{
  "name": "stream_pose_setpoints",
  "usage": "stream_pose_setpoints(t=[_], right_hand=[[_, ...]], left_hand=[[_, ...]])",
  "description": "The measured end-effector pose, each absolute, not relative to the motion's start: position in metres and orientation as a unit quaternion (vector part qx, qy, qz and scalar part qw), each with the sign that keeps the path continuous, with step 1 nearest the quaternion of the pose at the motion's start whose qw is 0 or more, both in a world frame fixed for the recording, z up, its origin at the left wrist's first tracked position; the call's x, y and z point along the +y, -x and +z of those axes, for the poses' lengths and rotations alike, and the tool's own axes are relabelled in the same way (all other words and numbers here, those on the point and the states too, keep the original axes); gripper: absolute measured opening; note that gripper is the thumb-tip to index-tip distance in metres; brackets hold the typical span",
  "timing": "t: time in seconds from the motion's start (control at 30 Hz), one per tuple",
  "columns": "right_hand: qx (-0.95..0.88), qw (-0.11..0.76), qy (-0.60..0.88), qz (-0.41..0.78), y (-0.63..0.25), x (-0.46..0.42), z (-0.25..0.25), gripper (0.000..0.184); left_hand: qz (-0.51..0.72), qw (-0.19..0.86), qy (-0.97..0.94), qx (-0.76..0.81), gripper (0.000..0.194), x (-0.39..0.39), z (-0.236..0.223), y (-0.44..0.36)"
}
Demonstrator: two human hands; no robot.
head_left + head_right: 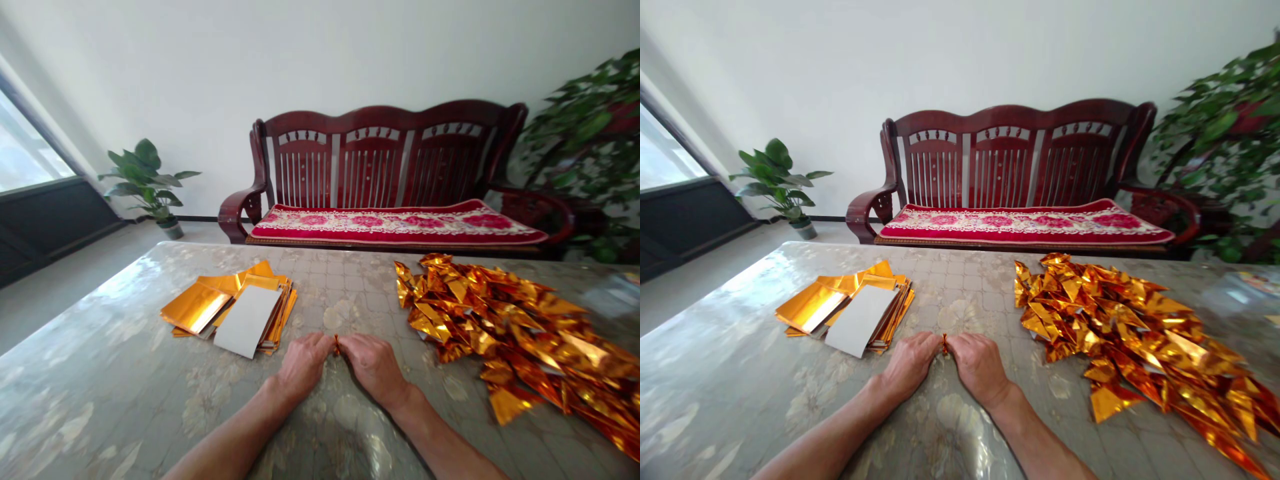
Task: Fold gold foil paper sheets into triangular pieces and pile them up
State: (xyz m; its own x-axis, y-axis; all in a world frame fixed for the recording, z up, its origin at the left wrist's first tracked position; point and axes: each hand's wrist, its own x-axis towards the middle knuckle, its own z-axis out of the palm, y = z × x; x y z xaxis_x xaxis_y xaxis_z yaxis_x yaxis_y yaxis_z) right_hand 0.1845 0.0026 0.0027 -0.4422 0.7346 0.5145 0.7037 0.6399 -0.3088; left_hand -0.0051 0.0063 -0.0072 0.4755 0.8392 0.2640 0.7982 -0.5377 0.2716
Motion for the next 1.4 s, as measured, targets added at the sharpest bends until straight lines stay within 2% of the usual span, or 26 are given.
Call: stream_pose_setpoints(t=[0.2,0.5,0.6,0.73,0.87,1.13,1.4], right_hand=[[-0.828,0.340,0.443,0.040,-0.178,-0.002,0.000,0.024],[-0.807,0.400,0.432,0.039,-0.172,-0.007,-0.001,0.028],[-0.815,0.382,0.434,0.044,-0.174,-0.004,-0.003,0.026],[-0.816,0.360,0.449,0.049,-0.183,0.006,-0.007,0.020],[-0.805,0.350,0.478,0.024,-0.193,0.016,-0.013,0.025],[-0.804,0.324,0.498,-0.014,-0.195,0.014,-0.003,0.043],[-0.816,0.397,0.418,-0.046,-0.198,0.013,0.005,0.028]], left_hand=[[0.181,0.040,-0.858,0.479,0.021,0.002,-0.008,0.002],[0.249,0.015,-0.854,0.457,0.021,-0.005,-0.009,0.003],[0.239,0.042,-0.854,0.461,0.022,-0.002,-0.008,0.004],[0.268,0.136,-0.820,0.487,0.024,0.008,-0.006,0.006],[0.304,0.203,-0.771,0.521,0.026,0.017,-0.005,0.010],[0.295,0.220,-0.754,0.544,0.026,0.022,-0.004,0.011],[0.306,0.231,-0.744,0.548,0.025,0.023,-0.002,0.010]])
